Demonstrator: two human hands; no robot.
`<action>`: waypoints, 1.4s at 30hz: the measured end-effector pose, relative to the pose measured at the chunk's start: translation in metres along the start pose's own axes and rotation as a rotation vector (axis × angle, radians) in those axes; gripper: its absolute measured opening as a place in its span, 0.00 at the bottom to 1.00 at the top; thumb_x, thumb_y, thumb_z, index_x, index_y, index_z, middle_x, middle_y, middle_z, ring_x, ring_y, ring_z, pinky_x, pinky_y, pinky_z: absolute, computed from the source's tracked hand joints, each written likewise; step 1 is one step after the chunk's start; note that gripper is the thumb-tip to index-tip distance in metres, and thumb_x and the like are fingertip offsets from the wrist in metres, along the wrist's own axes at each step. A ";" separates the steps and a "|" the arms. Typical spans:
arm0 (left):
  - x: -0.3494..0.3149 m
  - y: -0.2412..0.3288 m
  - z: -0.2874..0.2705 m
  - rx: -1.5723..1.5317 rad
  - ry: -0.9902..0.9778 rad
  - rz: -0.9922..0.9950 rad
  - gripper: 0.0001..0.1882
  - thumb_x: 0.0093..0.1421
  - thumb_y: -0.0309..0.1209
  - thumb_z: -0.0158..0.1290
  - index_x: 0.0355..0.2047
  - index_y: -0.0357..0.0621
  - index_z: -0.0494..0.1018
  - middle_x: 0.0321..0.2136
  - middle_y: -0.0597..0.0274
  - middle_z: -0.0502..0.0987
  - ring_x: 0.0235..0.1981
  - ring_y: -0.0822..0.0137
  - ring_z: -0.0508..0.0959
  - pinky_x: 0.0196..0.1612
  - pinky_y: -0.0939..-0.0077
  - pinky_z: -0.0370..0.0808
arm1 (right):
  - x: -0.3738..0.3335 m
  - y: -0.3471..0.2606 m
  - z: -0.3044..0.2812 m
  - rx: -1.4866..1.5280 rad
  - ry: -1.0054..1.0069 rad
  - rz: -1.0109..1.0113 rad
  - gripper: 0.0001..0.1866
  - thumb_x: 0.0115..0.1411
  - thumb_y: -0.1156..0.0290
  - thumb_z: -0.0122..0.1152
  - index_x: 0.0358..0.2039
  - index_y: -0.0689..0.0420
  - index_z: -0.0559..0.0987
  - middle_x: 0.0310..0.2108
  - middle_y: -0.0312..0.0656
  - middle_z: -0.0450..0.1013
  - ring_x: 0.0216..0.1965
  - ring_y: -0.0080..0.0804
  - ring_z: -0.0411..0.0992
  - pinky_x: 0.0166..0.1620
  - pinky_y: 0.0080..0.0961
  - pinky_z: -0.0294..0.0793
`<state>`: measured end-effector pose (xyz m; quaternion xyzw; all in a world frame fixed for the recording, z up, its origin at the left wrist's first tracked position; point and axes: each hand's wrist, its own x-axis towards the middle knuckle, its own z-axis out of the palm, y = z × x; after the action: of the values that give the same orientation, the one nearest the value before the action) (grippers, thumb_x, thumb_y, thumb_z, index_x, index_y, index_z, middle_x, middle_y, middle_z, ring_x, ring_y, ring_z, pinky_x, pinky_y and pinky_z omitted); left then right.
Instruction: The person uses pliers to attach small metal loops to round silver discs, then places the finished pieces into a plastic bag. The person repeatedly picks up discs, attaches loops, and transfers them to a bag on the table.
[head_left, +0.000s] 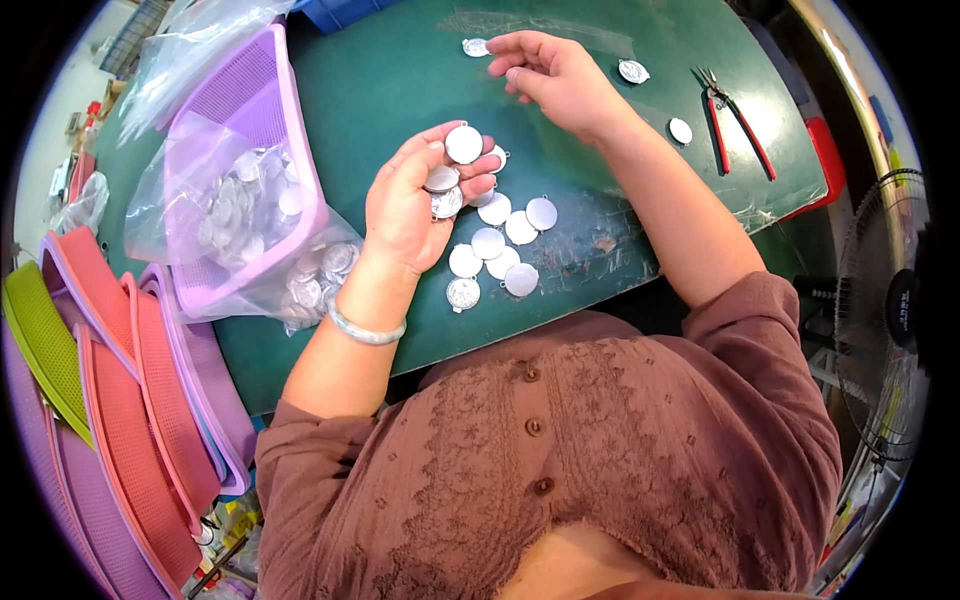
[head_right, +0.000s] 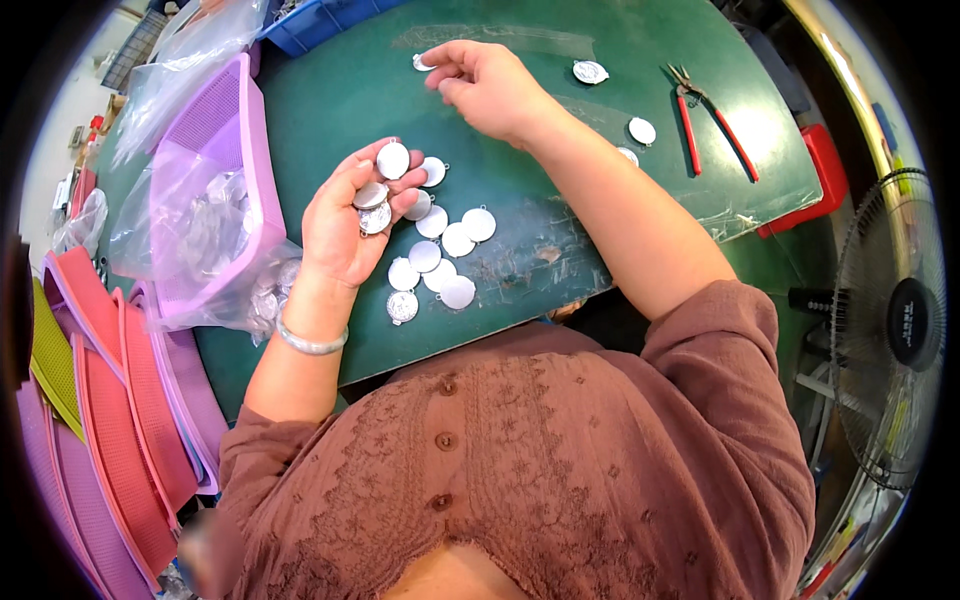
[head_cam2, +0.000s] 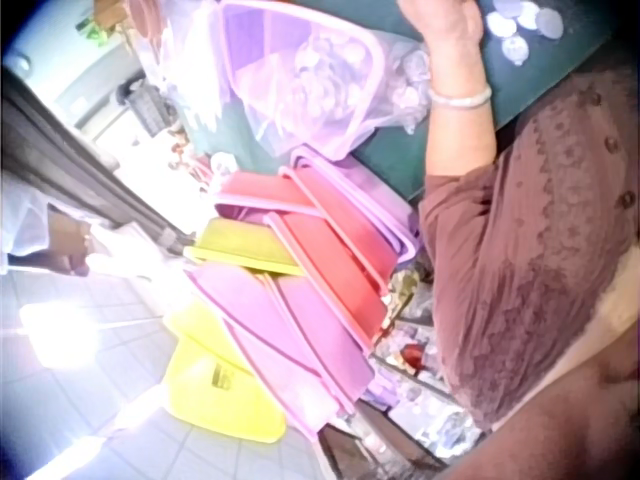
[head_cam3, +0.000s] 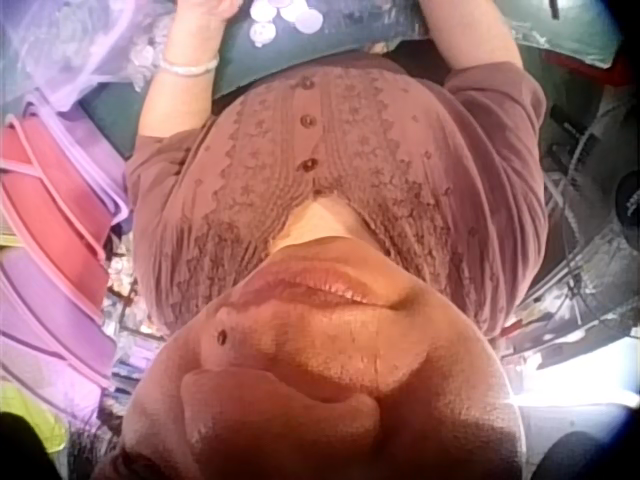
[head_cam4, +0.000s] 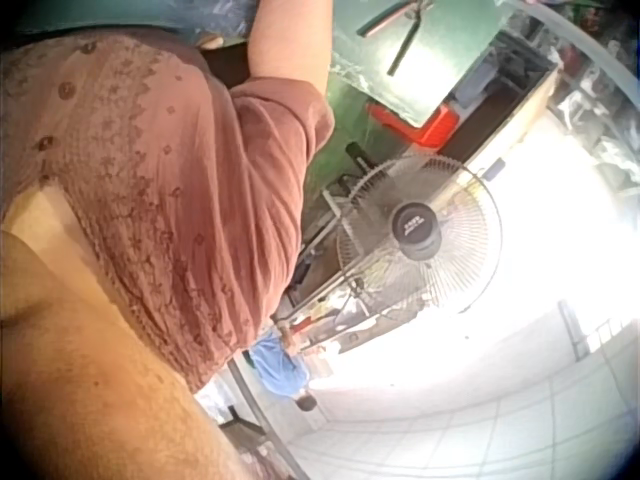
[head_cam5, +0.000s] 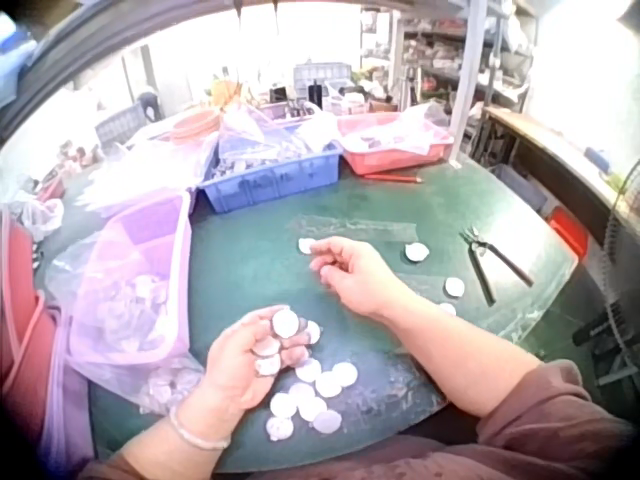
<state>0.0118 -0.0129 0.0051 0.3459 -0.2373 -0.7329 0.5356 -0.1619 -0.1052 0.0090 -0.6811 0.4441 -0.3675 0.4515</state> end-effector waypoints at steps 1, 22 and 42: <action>0.001 -0.001 -0.001 -0.003 0.002 -0.005 0.12 0.59 0.28 0.41 0.40 0.33 0.65 0.33 0.50 0.73 0.32 0.61 0.76 0.35 0.73 0.75 | 0.009 0.006 -0.003 -0.099 0.026 -0.001 0.18 0.51 0.79 0.49 0.45 0.60 0.70 0.35 0.39 0.71 0.32 0.24 0.68 0.37 0.20 0.69; 0.007 0.000 -0.016 -0.027 0.042 -0.013 0.12 0.59 0.36 0.45 0.35 0.39 0.66 0.23 0.61 0.70 0.22 0.72 0.68 0.20 0.83 0.65 | 0.016 -0.022 0.002 -0.322 -0.313 -0.442 0.32 0.46 0.80 0.54 0.54 0.52 0.61 0.33 0.39 0.71 0.32 0.30 0.69 0.38 0.24 0.68; 0.002 -0.004 -0.006 0.067 -0.017 -0.008 0.07 0.56 0.24 0.47 0.34 0.34 0.70 0.27 0.56 0.76 0.19 0.77 0.68 0.19 0.86 0.62 | -0.026 -0.015 0.011 0.415 -0.239 -0.068 0.29 0.49 0.80 0.56 0.52 0.67 0.60 0.29 0.41 0.72 0.27 0.21 0.68 0.31 0.16 0.68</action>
<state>0.0136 -0.0139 -0.0025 0.3586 -0.2648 -0.7296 0.5187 -0.1569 -0.0748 0.0172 -0.6269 0.2791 -0.3827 0.6186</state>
